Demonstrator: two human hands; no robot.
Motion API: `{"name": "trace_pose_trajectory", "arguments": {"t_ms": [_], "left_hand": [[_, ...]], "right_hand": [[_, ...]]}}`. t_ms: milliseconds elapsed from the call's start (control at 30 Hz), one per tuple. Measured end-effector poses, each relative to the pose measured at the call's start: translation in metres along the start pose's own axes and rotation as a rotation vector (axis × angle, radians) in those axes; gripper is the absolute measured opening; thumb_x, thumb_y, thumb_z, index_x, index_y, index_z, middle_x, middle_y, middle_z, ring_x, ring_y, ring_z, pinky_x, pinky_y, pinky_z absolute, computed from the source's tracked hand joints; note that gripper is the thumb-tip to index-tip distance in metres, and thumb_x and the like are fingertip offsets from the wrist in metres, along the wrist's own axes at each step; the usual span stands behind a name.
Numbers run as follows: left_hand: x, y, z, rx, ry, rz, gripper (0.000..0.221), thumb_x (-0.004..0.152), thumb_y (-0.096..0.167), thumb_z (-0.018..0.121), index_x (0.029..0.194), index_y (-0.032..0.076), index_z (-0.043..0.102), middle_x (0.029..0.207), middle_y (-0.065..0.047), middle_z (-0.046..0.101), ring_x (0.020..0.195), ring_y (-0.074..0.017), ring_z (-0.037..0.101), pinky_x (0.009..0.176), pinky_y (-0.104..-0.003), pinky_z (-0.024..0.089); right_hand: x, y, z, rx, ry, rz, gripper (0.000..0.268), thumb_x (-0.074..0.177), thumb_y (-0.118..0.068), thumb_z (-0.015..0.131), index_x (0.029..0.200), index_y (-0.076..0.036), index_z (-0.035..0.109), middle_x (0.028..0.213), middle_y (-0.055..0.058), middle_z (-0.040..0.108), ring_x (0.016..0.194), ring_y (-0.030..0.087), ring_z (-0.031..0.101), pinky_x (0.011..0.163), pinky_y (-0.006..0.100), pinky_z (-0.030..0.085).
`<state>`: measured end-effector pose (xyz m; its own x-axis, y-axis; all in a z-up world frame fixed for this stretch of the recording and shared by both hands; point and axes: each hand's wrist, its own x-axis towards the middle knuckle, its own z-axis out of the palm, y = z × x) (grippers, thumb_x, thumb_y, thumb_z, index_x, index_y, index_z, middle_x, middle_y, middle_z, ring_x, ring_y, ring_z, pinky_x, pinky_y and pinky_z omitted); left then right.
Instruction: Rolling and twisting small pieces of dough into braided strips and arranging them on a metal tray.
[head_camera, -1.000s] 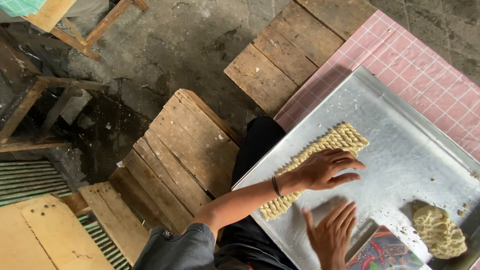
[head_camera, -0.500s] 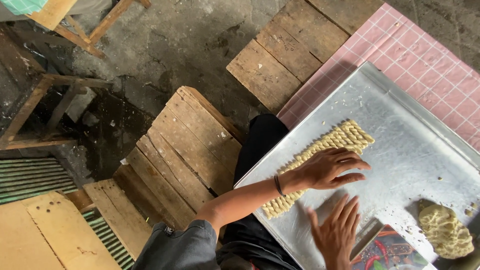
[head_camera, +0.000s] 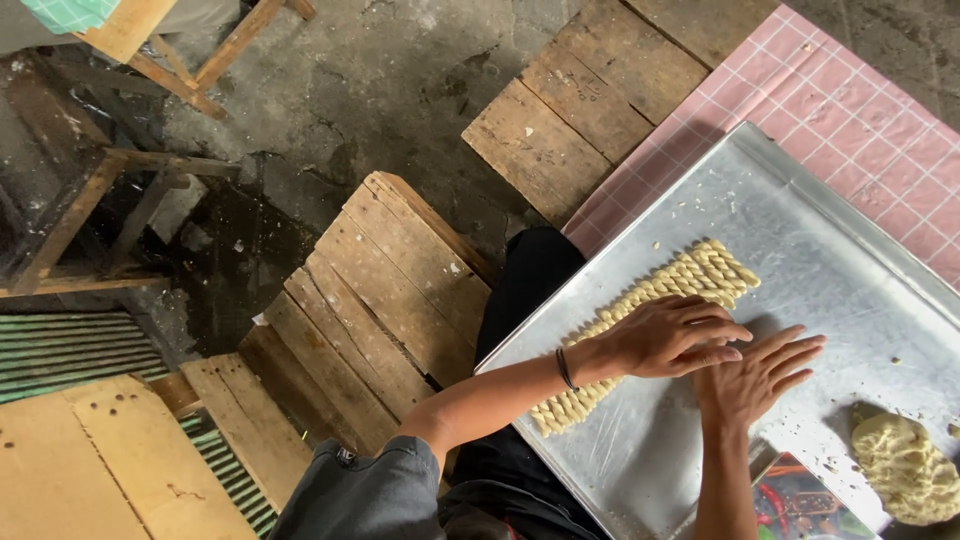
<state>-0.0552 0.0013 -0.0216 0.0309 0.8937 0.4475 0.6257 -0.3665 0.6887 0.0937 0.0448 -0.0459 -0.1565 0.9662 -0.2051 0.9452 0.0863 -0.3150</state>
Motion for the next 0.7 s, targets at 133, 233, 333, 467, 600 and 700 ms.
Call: {"name": "trace_pose_trajectory", "arguments": {"t_ms": [133, 233, 333, 467, 600, 700], "left_hand": [[0.002, 0.004, 0.001, -0.025, 0.0, 0.034, 0.04, 0.108, 0.041, 0.045, 0.127, 0.012, 0.064, 0.12, -0.003, 0.071, 0.11, -0.0214, 0.071, 0.1, -0.037, 0.059], [0.002, 0.007, -0.002, -0.003, 0.014, 0.057, 0.035, 0.108, 0.037, 0.051, 0.129, 0.013, 0.063, 0.12, -0.003, 0.07, 0.11, -0.0223, 0.07, 0.097, -0.039, 0.059], [0.001, 0.007, -0.002, -0.025, 0.029, 0.069, 0.033, 0.108, 0.036, 0.051, 0.13, 0.013, 0.062, 0.12, -0.004, 0.069, 0.108, -0.0239, 0.07, 0.096, -0.04, 0.059], [0.003, 0.01, -0.005, -0.034, 0.046, 0.094, 0.031, 0.107, 0.033, 0.054, 0.125, 0.01, 0.064, 0.115, -0.005, 0.069, 0.103, -0.0238, 0.07, 0.093, -0.039, 0.059], [0.002, 0.008, -0.002, -0.03, -0.013, 0.05, 0.036, 0.108, 0.038, 0.047, 0.128, 0.012, 0.062, 0.122, -0.003, 0.07, 0.111, -0.0222, 0.07, 0.101, -0.038, 0.058], [-0.001, 0.006, 0.003, -0.011, -0.022, 0.04, 0.037, 0.107, 0.041, 0.049, 0.13, 0.014, 0.061, 0.124, -0.002, 0.069, 0.112, -0.0212, 0.07, 0.102, -0.038, 0.058]], "right_hand": [[-0.073, 0.024, 0.015, -0.211, 0.091, -0.405, 0.106, 0.098, -0.072, 0.015, 0.161, 0.013, 0.013, 0.164, 0.041, 0.015, 0.154, 0.052, 0.017, 0.122, 0.065, 0.019], [-0.145, 0.02, -0.01, -0.09, -0.236, -0.273, 0.114, 0.089, -0.08, 0.023, 0.16, 0.008, 0.004, 0.167, 0.032, 0.002, 0.157, 0.041, 0.003, 0.124, 0.055, 0.006], [-0.159, 0.029, -0.014, -0.144, -0.318, -0.258, 0.112, 0.088, -0.083, 0.019, 0.163, -0.002, 0.004, 0.169, 0.024, 0.006, 0.157, 0.038, 0.005, 0.124, 0.055, 0.005], [-0.088, 0.038, 0.008, -0.189, -0.147, -0.342, 0.11, 0.092, -0.078, 0.019, 0.162, 0.005, 0.008, 0.169, 0.029, 0.008, 0.157, 0.041, 0.008, 0.12, 0.066, 0.009], [-0.004, 0.025, 0.001, -0.042, -0.031, -0.265, 0.09, 0.1, -0.055, 0.03, 0.164, 0.003, 0.006, 0.17, 0.027, 0.002, 0.158, 0.038, 0.001, 0.125, 0.06, 0.001], [0.011, 0.023, 0.002, -0.019, -0.038, -0.191, 0.091, 0.098, -0.054, 0.035, 0.166, -0.001, 0.004, 0.171, 0.021, -0.006, 0.159, 0.034, -0.009, 0.126, 0.056, -0.007]]}}
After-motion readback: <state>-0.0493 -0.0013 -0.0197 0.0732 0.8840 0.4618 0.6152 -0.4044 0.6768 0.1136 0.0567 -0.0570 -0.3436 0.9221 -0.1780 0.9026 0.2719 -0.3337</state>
